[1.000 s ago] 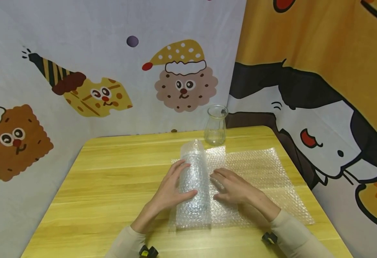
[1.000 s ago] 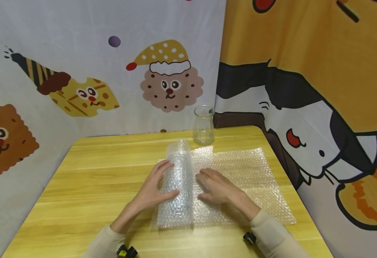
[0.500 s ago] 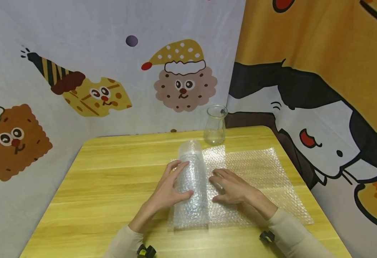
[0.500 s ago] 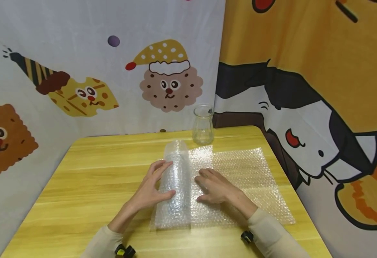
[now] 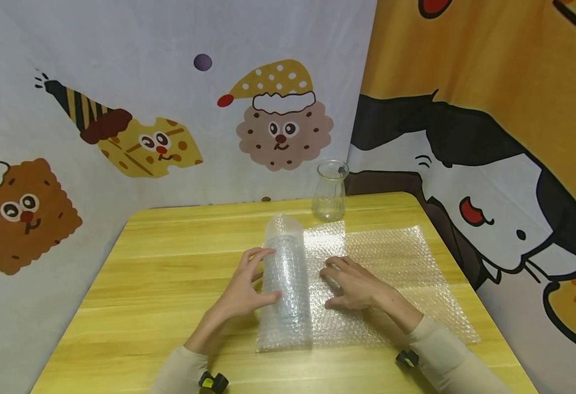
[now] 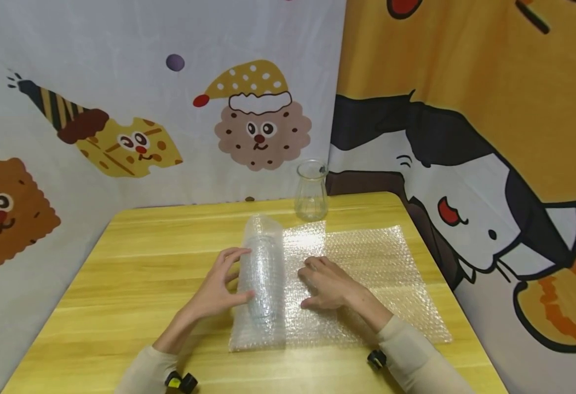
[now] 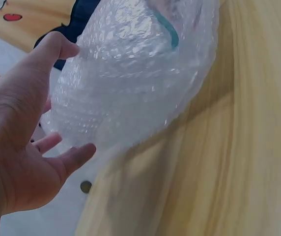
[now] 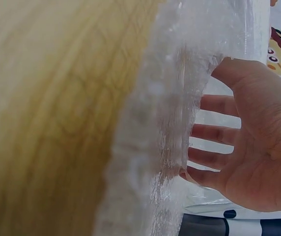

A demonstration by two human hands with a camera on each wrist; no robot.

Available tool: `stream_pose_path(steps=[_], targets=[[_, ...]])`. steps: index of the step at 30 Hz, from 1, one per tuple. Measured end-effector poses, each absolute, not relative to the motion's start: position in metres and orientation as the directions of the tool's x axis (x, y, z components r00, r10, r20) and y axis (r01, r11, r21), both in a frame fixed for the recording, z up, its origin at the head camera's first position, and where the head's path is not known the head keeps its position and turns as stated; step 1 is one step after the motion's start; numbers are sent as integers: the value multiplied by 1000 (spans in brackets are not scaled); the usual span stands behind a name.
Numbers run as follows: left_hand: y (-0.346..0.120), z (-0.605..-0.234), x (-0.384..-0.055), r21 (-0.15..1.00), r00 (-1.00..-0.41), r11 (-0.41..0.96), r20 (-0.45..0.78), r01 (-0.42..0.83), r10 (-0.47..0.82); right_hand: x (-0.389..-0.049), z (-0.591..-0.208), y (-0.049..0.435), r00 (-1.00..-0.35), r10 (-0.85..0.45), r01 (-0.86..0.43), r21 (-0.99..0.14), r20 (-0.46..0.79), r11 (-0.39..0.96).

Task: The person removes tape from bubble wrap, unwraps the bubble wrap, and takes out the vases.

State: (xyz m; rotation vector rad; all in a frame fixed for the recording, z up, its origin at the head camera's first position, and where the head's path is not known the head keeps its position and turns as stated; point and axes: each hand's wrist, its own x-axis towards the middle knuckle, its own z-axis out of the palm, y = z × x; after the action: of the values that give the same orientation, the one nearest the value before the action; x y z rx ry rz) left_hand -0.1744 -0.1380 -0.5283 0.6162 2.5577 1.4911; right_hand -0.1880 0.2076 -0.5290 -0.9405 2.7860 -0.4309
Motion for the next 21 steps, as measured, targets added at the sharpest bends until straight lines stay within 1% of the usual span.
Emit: stream_pose_path(steps=[4,8,13,17,21], targets=[[-148,-532,-173,885,-914,389,89,255,396,-188,-529,208,-789,-610,-557,-327,-78,763],[-153,-534,-173,876,-906,390,111,283,408,-189,-529,209,-789,-611,-562,-320,-72,763],[-151,-528,-171,824,-907,458,149,334,393,-189,-529,209,-786,-616,-567,-325,-64,757],[-139,-516,-169,774,-923,523,203,356,328,-189,-529,209,-786,-616,-565,-331,-64,756],[-120,-501,-169,736,-935,579,236,351,266,-189,-530,208,-789,-611,-560,-333,-65,759]])
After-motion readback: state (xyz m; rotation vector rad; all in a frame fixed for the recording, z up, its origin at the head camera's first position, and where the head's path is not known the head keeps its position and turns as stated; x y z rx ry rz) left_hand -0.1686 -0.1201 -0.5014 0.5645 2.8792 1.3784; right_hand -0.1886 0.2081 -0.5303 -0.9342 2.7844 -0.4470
